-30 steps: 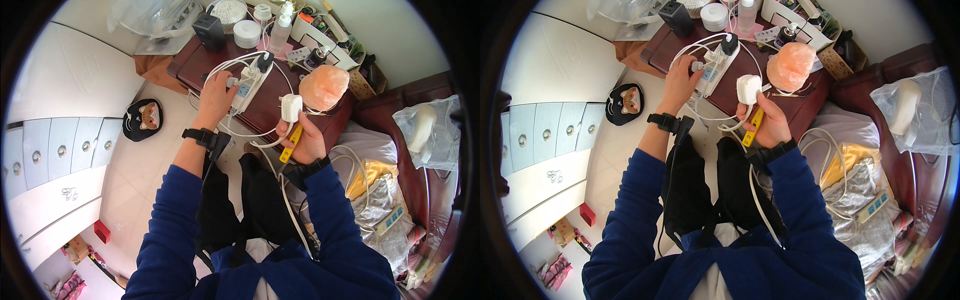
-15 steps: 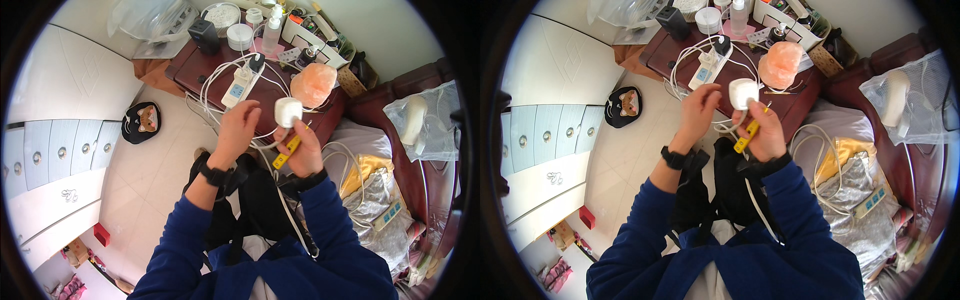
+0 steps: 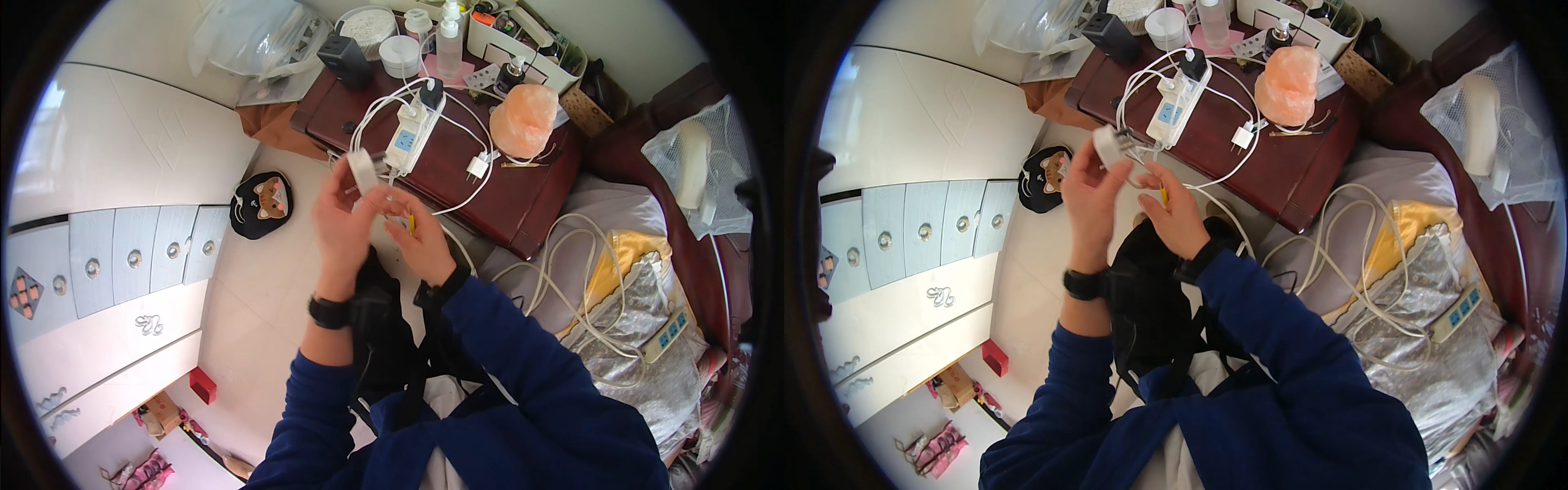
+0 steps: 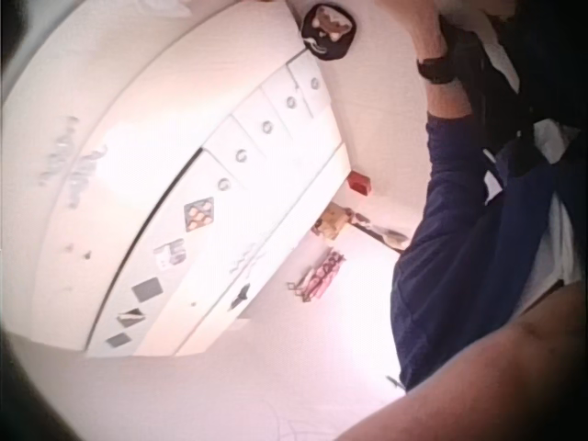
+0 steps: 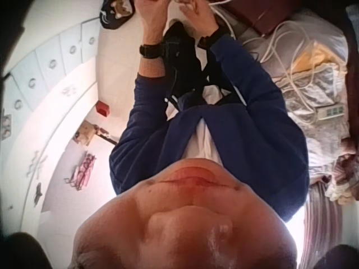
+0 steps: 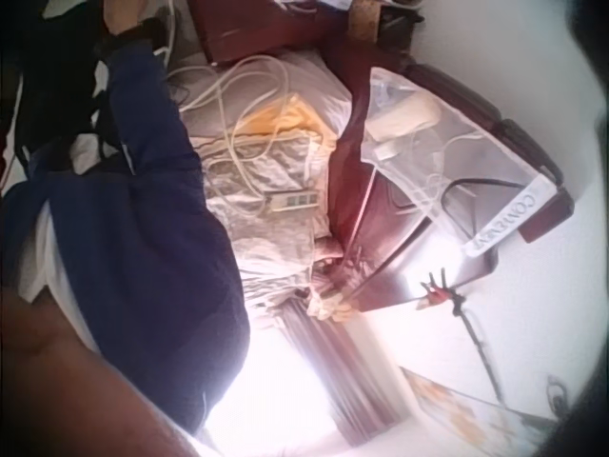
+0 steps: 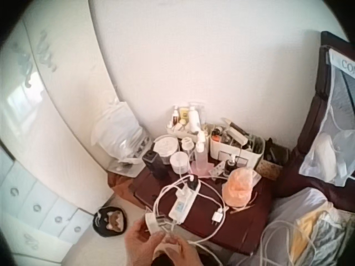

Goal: The person uses a yellow screwdriver to open a white electrical plug, adjusts internal wires, and tests the connection by plugging it into a wall socket and a power strip. The person then returns to the bed to continue adjusting the plug's internal components.

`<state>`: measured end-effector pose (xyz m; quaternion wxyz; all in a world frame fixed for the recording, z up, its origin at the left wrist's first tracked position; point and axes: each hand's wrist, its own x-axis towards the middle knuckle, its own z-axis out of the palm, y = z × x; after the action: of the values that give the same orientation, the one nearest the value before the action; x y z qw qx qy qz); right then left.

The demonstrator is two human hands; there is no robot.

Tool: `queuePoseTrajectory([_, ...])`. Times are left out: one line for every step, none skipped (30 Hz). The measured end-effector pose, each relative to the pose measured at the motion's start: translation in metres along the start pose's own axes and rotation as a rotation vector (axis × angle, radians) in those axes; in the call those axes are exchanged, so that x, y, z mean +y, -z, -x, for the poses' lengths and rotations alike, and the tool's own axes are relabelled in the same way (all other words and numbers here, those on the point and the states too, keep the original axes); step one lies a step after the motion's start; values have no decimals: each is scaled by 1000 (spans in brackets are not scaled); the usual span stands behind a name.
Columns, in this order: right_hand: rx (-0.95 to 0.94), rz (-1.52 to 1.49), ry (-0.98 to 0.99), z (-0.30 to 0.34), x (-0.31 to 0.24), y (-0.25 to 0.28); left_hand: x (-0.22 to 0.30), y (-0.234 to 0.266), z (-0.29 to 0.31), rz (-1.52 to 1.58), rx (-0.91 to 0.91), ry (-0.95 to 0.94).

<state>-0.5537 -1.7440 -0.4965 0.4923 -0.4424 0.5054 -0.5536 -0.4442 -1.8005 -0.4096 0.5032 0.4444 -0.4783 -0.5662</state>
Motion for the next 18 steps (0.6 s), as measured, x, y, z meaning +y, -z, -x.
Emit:
queuePoseTrajectory([-93, 123, -10, -3, 14, 6, 4, 9, -12, 14, -41, 51])
queuePoseTrajectory([-187, 266, -73, -3, 27, 12, 8, 17, -25, 57, -98, 70])
queuePoseTrajectory([-224, 326, -51, 0, 37, 15, 12, 24, -33, 132, -160, 69])
queuePoseTrajectory([-261, 407, -81, 1, 44, 18, 16, 31, -43, 168, -227, 117])
queuePoseTrajectory([-327, 525, -190, 1, 48, 20, 19, 38, -52, 162, -277, 170])
queuePoseTrajectory([-409, 505, -143, 3, 48, 21, 21, 43, -59, 144, -296, 244])
queuePoseTrajectory([-516, 518, -173, 4, 44, 22, 22, 47, -65, 84, -319, 220])
queuePoseTrajectory([-623, 546, -232, 3, 36, 22, 25, 51, -71, 3, -315, 220])
queuePoseTrajectory([-631, 464, -163, 8, 25, 21, 27, 53, -78, -78, -311, 220])
queuePoseTrajectory([-679, 439, -198, 9, 13, 21, 29, 54, -85, -236, -337, 143])
queuePoseTrajectory([-736, 411, -263, 10, 1, 23, 29, 54, -92, -392, -359, 67])
queuePoseTrajectory([-790, 333, -280, 10, -11, 26, 30, 52, -97, -548, -380, -11])
queuePoseTrajectory([-799, 296, -300, 9, -19, 27, 27, 49, -101, -790, -394, -161])
queuePoseTrajectory([-761, 292, -394, 8, -25, 28, 24, 45, -103, -855, -481, -245])
queuePoseTrajectory([-712, 236, -442, 7, -28, 28, 19, 40, -103, -919, -552, -312])
queuePoseTrajectory([-663, 161, -467, 5, -28, 27, 13, 34, -104, -963, -633, -393])
queuePoseTrajectory([-613, 171, -471, 3, -25, 23, 8, 29, -105, -999, -692, -387])
queuePoseTrajectory([-559, 166, -456, -1, -19, 18, 3, 26, -107, -1056, -677, -426])
